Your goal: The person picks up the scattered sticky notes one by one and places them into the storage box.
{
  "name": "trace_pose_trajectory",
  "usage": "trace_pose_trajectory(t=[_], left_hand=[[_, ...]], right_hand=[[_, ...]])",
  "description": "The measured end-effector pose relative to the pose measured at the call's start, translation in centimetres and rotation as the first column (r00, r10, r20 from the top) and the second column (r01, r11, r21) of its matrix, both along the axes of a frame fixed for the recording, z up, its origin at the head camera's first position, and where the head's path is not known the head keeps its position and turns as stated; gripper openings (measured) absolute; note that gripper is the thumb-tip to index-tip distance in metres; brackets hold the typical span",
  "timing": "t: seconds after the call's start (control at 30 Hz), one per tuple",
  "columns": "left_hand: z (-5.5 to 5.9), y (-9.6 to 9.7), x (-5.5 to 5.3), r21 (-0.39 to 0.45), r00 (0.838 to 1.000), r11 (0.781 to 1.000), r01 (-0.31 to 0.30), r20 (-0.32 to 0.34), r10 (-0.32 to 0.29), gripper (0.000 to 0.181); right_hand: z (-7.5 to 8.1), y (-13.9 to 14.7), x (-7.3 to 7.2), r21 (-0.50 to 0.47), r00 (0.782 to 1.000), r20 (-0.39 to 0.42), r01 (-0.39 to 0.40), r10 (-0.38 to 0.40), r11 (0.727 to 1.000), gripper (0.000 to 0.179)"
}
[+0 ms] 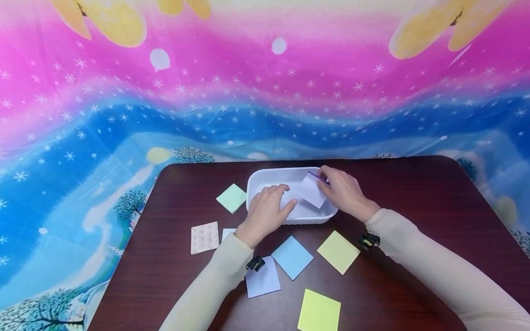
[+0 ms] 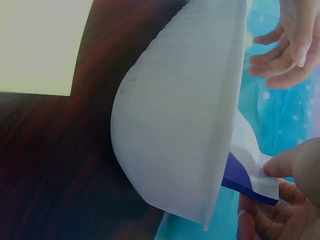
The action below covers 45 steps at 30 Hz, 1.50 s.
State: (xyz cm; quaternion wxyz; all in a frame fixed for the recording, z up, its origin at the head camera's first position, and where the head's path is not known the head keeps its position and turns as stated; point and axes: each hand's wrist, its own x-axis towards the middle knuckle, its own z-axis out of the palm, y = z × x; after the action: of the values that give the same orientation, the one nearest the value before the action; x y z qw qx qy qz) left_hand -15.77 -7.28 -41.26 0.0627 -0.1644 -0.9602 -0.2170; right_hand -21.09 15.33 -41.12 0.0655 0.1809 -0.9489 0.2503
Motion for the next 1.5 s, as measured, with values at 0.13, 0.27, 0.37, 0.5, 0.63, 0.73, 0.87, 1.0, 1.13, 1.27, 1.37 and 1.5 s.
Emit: trace_pose_trajectory(t=[0.13, 0.27, 0.37, 0.5, 0.63, 0.73, 0.87, 1.0, 1.13, 1.27, 1.37, 1.5], left_hand=[[0.0, 0.0, -0.1, 0.004, 1.000, 1.000, 0.000, 0.009, 0.000, 0.045], [0.0, -0.1, -0.1, 0.004, 1.000, 1.000, -0.003, 0.015, 0.003, 0.045], [0.0, -0.1, -0.2, 0.007, 1.000, 1.000, -0.004, 0.017, 0.004, 0.045], [-0.1, -0.1, -0.3, 0.006, 1.000, 1.000, -0.004, 0.014, 0.004, 0.045], [-0.1, 0.0, -0.4, -0.001, 1.000, 1.000, -0.007, 0.011, 0.007, 0.044], [-0.1, 0.0, -0.4, -0.003, 1.000, 1.000, -0.008, 0.010, 0.008, 0.044], [-0.1, 0.1, -0.4, -0.012, 1.000, 1.000, -0.011, 0.012, 0.011, 0.044], [-0.1, 0.1, -0.5, -0.018, 1.000, 1.000, -0.015, 0.012, 0.015, 0.044], [-0.2, 0.1, -0.5, -0.018, 1.000, 1.000, -0.015, 0.016, 0.016, 0.044], [-0.2, 0.1, -0.5, -0.015, 1.000, 1.000, -0.013, 0.014, 0.013, 0.044], [-0.2, 0.1, -0.4, -0.014, 1.000, 1.000, -0.012, 0.011, 0.013, 0.044], [-0.3, 0.1, -0.5, -0.014, 1.000, 1.000, -0.012, 0.011, 0.012, 0.044]], right_hand=[[-0.1, -0.3, -0.6, 0.014, 0.999, 0.032, 0.016, -0.016, 1.000, 0.019], [-0.1, -0.6, -1.3, 0.020, 0.999, 0.045, 0.020, -0.021, 1.000, 0.018], [0.0, -0.8, -1.6, 0.024, 0.999, 0.050, 0.018, -0.019, 1.000, 0.018], [0.0, -1.0, -2.0, 0.028, 0.998, 0.065, 0.012, -0.014, 1.000, 0.019], [-0.3, -1.2, -2.4, 0.042, 0.997, 0.070, 0.018, -0.021, 0.999, 0.018], [-0.4, -1.4, -2.6, 0.057, 0.997, 0.064, 0.029, -0.033, 0.998, 0.018], [-0.5, -1.6, -2.9, 0.080, 0.998, 0.050, 0.042, -0.046, 0.996, 0.017], [-0.7, -1.8, -3.0, 0.100, 0.998, 0.036, 0.044, -0.048, 0.994, 0.017], [-0.9, -2.0, -2.9, 0.115, 0.999, 0.033, 0.035, -0.039, 0.993, 0.016], [-1.3, -2.1, -2.8, 0.134, 0.999, 0.024, 0.022, -0.025, 0.991, 0.015], [-1.5, -2.2, -2.6, 0.143, 1.000, 0.018, 0.014, -0.017, 0.990, 0.015], [-1.7, -2.4, -2.3, 0.140, 1.000, 0.008, -0.002, 0.001, 0.990, 0.015]])
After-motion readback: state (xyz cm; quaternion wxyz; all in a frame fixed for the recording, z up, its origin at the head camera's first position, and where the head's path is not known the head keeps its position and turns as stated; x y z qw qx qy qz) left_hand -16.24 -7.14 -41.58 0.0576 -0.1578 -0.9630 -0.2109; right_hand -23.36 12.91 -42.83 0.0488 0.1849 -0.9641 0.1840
